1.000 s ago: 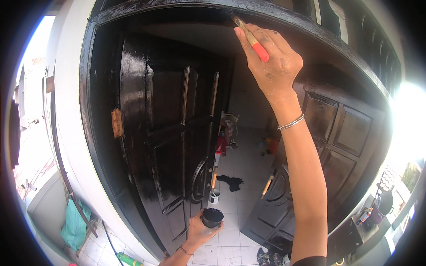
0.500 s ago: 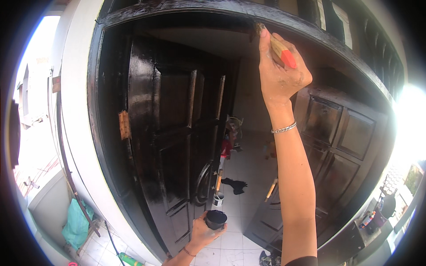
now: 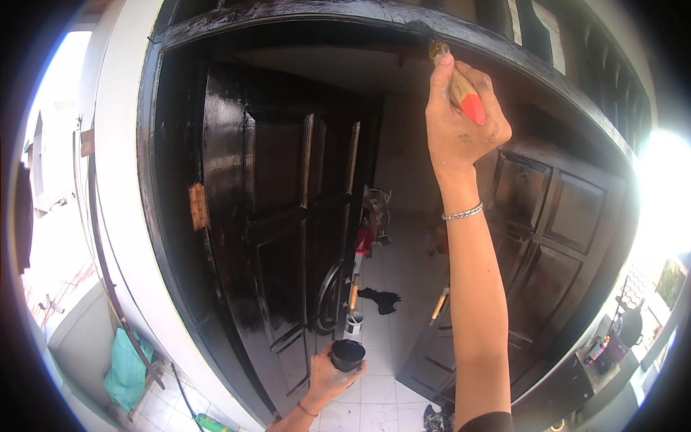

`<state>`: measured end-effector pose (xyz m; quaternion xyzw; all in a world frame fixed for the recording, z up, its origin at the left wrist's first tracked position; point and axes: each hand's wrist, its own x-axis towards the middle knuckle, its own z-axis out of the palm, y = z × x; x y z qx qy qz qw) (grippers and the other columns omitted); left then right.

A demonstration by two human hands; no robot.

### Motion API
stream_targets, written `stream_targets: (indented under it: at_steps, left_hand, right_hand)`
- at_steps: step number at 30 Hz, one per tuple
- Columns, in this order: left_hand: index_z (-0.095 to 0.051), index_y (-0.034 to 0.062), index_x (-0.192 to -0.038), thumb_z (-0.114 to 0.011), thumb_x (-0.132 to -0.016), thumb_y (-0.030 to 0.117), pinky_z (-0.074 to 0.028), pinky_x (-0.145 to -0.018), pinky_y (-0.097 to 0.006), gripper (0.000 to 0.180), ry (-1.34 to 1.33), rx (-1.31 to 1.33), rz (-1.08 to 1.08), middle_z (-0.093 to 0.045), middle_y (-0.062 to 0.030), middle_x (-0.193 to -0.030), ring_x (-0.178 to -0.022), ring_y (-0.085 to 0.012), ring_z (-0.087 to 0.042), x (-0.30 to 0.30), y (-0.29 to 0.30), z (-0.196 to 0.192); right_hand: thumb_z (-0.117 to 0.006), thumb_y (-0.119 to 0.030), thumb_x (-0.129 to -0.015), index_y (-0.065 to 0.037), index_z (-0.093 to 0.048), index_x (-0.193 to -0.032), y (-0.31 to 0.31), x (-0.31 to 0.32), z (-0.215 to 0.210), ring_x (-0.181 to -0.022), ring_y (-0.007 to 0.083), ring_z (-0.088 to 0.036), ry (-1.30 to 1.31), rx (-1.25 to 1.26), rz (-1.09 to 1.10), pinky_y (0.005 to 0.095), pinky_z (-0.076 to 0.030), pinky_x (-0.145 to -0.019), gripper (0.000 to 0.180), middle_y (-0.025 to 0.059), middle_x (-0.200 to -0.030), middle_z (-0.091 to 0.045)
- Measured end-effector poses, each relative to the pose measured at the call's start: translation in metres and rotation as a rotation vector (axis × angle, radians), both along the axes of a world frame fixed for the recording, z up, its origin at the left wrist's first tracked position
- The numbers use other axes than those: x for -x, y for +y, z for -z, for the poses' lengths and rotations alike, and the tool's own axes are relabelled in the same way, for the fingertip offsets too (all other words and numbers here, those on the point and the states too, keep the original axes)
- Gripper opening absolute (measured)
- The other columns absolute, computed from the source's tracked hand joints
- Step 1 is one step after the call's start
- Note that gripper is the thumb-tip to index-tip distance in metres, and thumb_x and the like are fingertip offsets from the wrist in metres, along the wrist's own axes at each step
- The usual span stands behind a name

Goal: The person paints the upper arch of a black door frame using a small paintbrush and a container of black paint. They repeatedly dip the brush into the paint and apply it to the curved top section of the frame.

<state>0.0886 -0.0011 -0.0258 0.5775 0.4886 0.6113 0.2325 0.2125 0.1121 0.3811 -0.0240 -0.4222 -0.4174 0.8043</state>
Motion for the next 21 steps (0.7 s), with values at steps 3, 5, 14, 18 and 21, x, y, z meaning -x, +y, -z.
stream_targets:
  at_steps: [3,5,14,18,21]
  left_hand:
    - [-0.071,0.0002,-0.097,-0.091,-0.070,0.028,-0.061,-0.076,-0.032,0.044,-0.004,0.018,-0.001,-0.079,-0.0097,-0.085,-0.080,-0.0198,-0.078,0.000,0.000,0.000]
    - [-0.071,0.0003,-0.097,-0.090,-0.070,0.028,-0.062,-0.076,-0.032,0.043,0.004,0.030,-0.005,-0.079,-0.0100,-0.085,-0.080,-0.0200,-0.079,0.002,-0.001,-0.002]
    - [-0.070,0.0006,-0.097,-0.090,-0.070,0.026,-0.061,-0.075,-0.031,0.042,0.000,0.008,-0.004,-0.078,-0.0088,-0.084,-0.077,-0.0185,-0.077,0.000,0.001,0.001]
    - [-0.070,0.0005,-0.097,-0.090,-0.070,0.025,-0.061,-0.075,-0.031,0.042,-0.021,-0.008,0.003,-0.078,-0.0083,-0.084,-0.076,-0.0172,-0.077,0.000,-0.001,-0.003]
    - [-0.070,0.0007,-0.097,-0.090,-0.070,0.025,-0.061,-0.075,-0.030,0.041,-0.016,0.007,0.022,-0.078,-0.0080,-0.084,-0.076,-0.0165,-0.076,-0.001,0.000,-0.002]
  right_hand:
    - [-0.079,-0.014,-0.095,0.007,-0.071,-0.095,-0.003,0.002,0.014,-0.077,0.0200,-0.079,-0.036,0.042,-0.213,0.0272,-0.064,-0.068,0.023,0.0154,-0.083,-0.078]
    - [-0.081,-0.013,-0.093,0.004,-0.072,-0.093,-0.007,0.019,0.020,-0.074,0.0185,-0.079,-0.146,0.009,-0.001,0.0251,-0.061,-0.067,0.020,0.0139,-0.083,-0.078]
    - [-0.082,-0.015,-0.091,-0.002,-0.075,-0.088,0.000,0.000,-0.002,-0.069,0.0175,-0.075,0.012,-0.065,0.090,0.0254,-0.058,-0.065,0.015,0.0082,-0.082,-0.078]
    - [-0.085,-0.015,-0.087,-0.006,-0.073,-0.085,0.000,0.013,0.010,-0.063,0.0194,-0.073,-0.076,-0.161,0.083,0.0253,-0.056,-0.059,0.016,0.0037,-0.079,-0.077]
    - [-0.086,-0.016,-0.086,-0.009,-0.071,-0.088,-0.001,0.024,0.008,-0.063,0.0176,-0.072,-0.182,-0.153,0.224,0.0248,-0.055,-0.057,0.016,0.0021,-0.079,-0.076]
